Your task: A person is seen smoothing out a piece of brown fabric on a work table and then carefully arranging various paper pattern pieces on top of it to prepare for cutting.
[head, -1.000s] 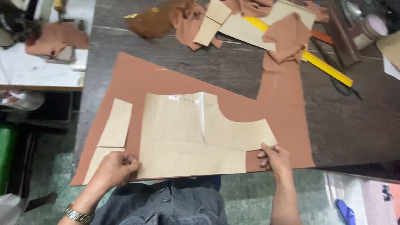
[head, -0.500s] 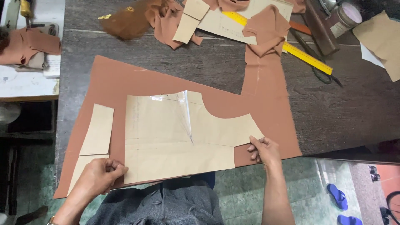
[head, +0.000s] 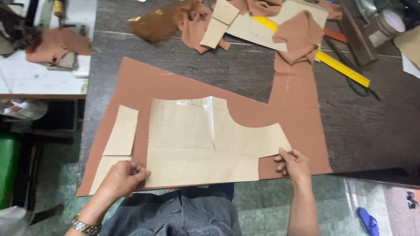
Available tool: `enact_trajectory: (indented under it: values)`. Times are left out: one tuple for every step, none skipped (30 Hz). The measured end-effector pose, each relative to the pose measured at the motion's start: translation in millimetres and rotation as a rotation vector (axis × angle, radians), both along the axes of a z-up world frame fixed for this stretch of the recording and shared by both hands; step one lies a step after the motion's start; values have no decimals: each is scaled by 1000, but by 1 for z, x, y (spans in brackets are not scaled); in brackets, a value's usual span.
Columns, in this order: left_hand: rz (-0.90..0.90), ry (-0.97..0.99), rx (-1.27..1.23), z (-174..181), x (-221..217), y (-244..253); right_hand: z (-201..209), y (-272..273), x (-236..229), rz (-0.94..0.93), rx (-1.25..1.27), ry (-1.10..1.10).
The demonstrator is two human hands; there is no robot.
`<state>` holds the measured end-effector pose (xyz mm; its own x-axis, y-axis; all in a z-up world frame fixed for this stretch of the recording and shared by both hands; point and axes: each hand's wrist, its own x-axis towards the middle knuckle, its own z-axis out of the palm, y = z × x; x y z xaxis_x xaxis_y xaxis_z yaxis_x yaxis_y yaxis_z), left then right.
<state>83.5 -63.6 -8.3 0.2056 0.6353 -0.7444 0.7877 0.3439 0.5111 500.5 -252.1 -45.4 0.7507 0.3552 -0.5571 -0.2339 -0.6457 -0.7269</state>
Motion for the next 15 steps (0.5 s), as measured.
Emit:
enact_trajectory:
  values:
    - [-41, -13, 22, 0, -2, 0, -3, -1, 1, 0, 3, -17]
    - [-28, -7, 24, -3, -2, 0, -14, -7, 9, 13, 5, -11]
    - [-54, -27, 43, -6, -4, -1, -26, -11, 15, 5, 58, -49]
    - [-80, -47, 62, -10, -8, -1, -39, -15, 20, -3, 112, -85]
    - [-57, -34, 65, -14, -10, -3, -36, -16, 20, 20, 116, -72]
    - [-65, -86, 73, -18, -12, -4, -34, -17, 19, 6, 135, -91]
    - [-72, -140, 82, -23, -14, -5, -30, -17, 20, -9, 154, -113]
    - [-49, -129, 87, -28, -15, -4, -33, -18, 24, 14, 159, -101]
    - [-92, -135, 152, -32, -15, -5, -34, -20, 30, 21, 107, -118]
    - [-135, -140, 218, -37, -16, -5, -36, -22, 37, 28, 57, -137]
    - [-108, -128, 218, -39, -13, -7, -46, -26, 49, 55, 57, -127]
    - [-110, -143, 276, -41, -11, -8, -57, -29, 62, 43, 83, -132]
    - [-114, -157, 337, -42, -7, -6, -68, -29, 77, 29, 113, -137]
    - [-91, -144, 340, -33, -6, -6, -63, -25, 79, 53, 116, -127]
    - [-44, -170, 323, -25, -4, -7, -57, -24, 82, 83, -22, -320]
